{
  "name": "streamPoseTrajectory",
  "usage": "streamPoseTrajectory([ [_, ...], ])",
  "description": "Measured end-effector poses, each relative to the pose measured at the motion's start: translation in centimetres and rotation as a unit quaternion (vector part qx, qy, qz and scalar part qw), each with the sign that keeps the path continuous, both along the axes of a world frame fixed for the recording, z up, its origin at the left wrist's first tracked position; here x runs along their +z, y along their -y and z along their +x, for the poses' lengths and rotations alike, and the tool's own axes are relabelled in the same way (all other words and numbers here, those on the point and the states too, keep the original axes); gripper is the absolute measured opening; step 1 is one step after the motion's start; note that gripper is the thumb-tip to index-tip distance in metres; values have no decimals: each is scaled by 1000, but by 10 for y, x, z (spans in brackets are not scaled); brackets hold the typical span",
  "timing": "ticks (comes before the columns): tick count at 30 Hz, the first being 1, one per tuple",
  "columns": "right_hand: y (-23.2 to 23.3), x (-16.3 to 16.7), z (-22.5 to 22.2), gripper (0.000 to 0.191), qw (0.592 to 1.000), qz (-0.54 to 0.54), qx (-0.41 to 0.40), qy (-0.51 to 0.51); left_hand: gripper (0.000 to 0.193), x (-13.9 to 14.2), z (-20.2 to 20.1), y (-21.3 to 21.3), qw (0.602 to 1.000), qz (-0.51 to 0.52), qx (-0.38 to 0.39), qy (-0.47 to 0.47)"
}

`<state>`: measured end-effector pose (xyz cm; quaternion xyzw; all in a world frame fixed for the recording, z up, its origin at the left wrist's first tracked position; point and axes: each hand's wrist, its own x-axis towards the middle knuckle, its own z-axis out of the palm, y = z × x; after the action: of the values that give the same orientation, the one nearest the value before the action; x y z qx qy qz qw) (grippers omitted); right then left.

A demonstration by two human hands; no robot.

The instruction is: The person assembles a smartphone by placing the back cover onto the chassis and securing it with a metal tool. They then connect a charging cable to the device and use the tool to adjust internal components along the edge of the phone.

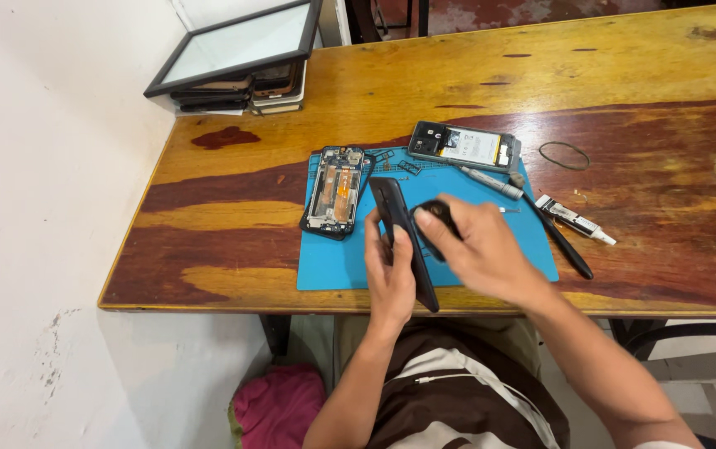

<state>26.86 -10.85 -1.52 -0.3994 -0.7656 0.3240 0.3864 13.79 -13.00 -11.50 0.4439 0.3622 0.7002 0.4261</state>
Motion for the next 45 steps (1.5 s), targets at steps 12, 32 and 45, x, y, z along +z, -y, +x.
streamPoseTrajectory([
  [12,11,-19,7,27,999,1,9,-54,46,-2,2,-5,999,-26,0,-20],
  [32,51,-58,6,26,997,-55,-18,-56,49,9,-3,-9,997,-52,-44,25],
  [45,51,-91,-15,20,976,163,-83,-114,45,10,4,-10,995,-80,-3,62],
])
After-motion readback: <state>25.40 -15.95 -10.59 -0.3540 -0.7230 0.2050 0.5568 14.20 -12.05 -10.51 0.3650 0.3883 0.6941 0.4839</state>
